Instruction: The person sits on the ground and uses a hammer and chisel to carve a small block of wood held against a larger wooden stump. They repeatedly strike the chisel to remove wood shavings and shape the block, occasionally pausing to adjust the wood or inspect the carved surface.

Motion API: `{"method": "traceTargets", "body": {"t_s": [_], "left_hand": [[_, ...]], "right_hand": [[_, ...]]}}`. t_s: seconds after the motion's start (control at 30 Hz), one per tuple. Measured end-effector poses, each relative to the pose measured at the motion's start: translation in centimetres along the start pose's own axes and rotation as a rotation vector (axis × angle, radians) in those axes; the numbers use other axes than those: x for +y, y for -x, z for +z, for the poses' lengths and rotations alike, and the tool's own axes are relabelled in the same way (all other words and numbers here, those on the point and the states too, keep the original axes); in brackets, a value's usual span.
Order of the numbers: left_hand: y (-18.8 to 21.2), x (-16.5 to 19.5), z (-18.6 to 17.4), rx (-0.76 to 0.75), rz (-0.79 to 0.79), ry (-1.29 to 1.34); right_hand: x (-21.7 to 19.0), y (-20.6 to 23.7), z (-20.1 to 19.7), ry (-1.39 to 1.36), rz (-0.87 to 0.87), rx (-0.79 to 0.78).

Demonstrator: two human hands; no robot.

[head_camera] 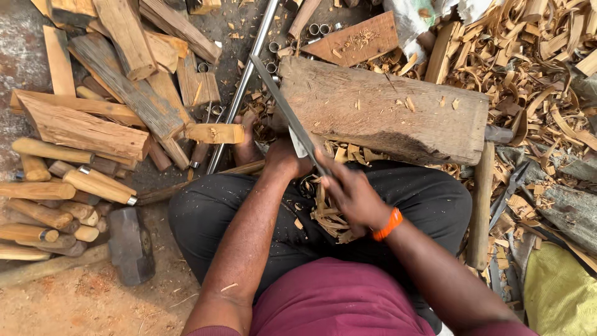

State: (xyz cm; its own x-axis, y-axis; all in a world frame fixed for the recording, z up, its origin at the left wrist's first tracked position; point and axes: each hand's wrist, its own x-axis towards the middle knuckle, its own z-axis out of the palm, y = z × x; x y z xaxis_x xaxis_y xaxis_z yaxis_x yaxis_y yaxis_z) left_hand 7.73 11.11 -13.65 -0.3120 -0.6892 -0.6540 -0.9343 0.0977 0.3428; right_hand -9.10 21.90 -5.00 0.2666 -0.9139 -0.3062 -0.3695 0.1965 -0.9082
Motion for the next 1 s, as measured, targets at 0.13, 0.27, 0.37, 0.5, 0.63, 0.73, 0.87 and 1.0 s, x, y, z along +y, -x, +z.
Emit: {"method": "traceTargets", "body": {"t_s": [0.13,0.27,0.37,0.5,0.63,0.73,0.87,1.0], "left_hand": [[1.2,0.8,-1.5,0.032,0.005,-0.006],[1.2,0.5,-1.4,0.051,0.032,-0.046],[1.0,0.4,-1.1,0.09,0.025,-0.033],[1.5,1.0,-1.5,0.047,0.0,0.049],[1.9,1.2,-1.8,0.066,0.006,0.014],[1.3,0.6,-0.9,0.083,0.037,0.001],[0.8,-0.3,0.3,0.085,0.058,-0.022],[2.1,0.2,-0.7,0.167,0.08,0.038]], "right_hand": [[0.1,-2.2,-0.8,-0.067,0.031,-0.054],[-1.5,3.8,-1.2,-0.037,-0.013,-0.105],[-3.1,4.6,-2.0,-0.125,0.129,-0.133],[-3.7,-0.8,-2.7,-0.005,0.134,-0.112],[-2.2,-0.6,-2.0,0.152,-0.136,0.083],[-0.8,4.1,-2.1,0.426,-0.227,0.249],[-0.1,8.6,-4.3,0.555,-0.186,0.269],[-0.9,10.2,-5.9,0.631,-0.002,0.366]]}}
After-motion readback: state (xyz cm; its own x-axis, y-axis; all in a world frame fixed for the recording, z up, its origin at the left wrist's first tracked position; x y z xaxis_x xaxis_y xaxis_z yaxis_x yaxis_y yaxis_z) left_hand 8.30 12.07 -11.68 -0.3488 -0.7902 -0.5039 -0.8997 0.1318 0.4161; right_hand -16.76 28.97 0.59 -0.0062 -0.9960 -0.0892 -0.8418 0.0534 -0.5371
